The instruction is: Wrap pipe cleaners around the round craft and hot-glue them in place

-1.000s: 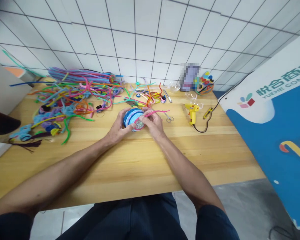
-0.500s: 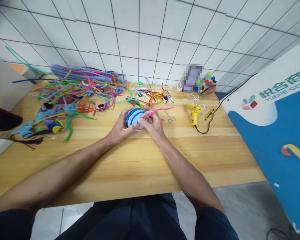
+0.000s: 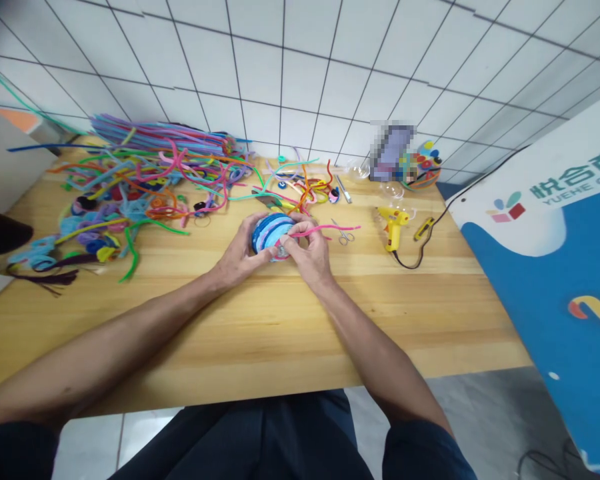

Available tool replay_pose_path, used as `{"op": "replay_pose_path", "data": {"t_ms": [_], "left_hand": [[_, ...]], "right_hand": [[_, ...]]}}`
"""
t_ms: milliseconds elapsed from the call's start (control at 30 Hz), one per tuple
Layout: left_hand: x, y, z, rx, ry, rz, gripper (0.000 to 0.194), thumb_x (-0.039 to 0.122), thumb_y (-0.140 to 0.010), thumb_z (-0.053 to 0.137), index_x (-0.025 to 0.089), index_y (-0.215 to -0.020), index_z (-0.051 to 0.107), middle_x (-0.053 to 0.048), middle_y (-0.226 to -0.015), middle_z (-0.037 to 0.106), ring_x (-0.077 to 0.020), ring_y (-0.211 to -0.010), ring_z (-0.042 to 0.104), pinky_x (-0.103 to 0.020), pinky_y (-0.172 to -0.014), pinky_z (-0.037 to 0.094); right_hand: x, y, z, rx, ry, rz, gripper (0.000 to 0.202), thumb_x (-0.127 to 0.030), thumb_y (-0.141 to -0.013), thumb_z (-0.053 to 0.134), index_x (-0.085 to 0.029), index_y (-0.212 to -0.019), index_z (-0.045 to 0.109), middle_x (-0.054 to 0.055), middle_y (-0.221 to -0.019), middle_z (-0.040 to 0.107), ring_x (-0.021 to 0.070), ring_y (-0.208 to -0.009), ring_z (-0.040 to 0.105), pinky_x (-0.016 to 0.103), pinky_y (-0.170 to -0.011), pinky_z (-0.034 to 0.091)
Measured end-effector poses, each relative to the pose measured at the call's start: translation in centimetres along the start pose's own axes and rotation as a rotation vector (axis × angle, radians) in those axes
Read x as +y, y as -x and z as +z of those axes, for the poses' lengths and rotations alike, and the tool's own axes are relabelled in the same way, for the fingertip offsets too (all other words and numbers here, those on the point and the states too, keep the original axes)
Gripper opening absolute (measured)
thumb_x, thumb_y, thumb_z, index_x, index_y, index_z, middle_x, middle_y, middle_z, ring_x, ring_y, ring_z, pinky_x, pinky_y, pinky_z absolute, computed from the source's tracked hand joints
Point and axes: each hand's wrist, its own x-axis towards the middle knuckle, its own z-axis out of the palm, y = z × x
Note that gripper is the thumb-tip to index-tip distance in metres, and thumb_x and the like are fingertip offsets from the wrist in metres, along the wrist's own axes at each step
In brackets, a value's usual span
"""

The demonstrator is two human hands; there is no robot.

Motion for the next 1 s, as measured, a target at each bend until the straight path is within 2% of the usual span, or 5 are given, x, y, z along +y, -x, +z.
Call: {"op": "replay_pose_path", "data": {"t_ms": [100, 267, 633, 900, 1000], "left_hand": [[-0.1, 0.0, 0.0, -0.013, 0.010, 0.022, 0.087, 0.072, -0.099, 0.081, 0.024, -0.163, 0.046, -0.023, -0.170, 0.056, -0.0400, -0.163, 0.057, -0.063, -0.138, 0.048], [0.0, 0.0, -0.1, -0.027, 0.023, 0.022, 0.087, 0.071, -0.099, 0.081, 0.024, -0.163, 0.045, -0.022, -0.170, 0.056, -0.0409, -0.163, 0.057, -0.063, -0.138, 0.048], [0.5, 0.0, 0.0, 0.015, 0.103, -0.048, 0.082, 0.073, -0.096, 0.084, 0.027, -0.154, 0.049, -0.017, -0.160, 0.062, -0.0368, -0.150, 0.066, -0.057, -0.128, 0.058], [0.8, 0.1, 0.1, 0.029, 0.060, -0.070, 0.083, 0.075, -0.096, 0.082, 0.025, -0.153, 0.047, -0.019, -0.157, 0.061, -0.0363, -0.147, 0.067, -0.057, -0.126, 0.058], [0.9, 0.1, 0.2, 0.050, 0.054, -0.082, 0.082, 0.076, -0.096, 0.083, 0.026, -0.151, 0.048, -0.017, -0.153, 0.064, -0.0348, -0.141, 0.070, -0.055, -0.122, 0.060]], "right_hand": [[0.1, 0.0, 0.2, 0.051, 0.050, -0.073, 0.035, -0.052, -0.080, 0.099, -0.033, -0.088, 0.072, 0.005, -0.132, 0.079, 0.0315, -0.144, 0.067, 0.053, -0.130, 0.051], [0.1, 0.1, 0.2, 0.049, 0.058, -0.079, 0.033, -0.049, -0.079, 0.097, -0.032, -0.089, 0.071, 0.005, -0.130, 0.078, 0.0309, -0.138, 0.070, 0.051, -0.126, 0.054], [-0.2, 0.3, 0.2, 0.024, 0.032, -0.048, 0.029, -0.046, -0.081, 0.093, -0.031, -0.092, 0.071, 0.005, -0.141, 0.076, 0.0319, -0.138, 0.070, 0.051, -0.126, 0.054], [-0.2, 0.5, 0.4, 0.043, 0.079, -0.090, 0.024, -0.041, -0.081, 0.091, -0.031, -0.090, 0.071, 0.005, -0.139, 0.077, 0.0321, -0.140, 0.068, 0.052, -0.131, 0.048], [-0.3, 0.6, 0.3, 0.038, 0.080, -0.089, 0.025, -0.042, -0.081, 0.092, -0.031, -0.090, 0.071, 0.005, -0.138, 0.077, 0.0313, -0.140, 0.068, 0.050, -0.129, 0.050]]}}
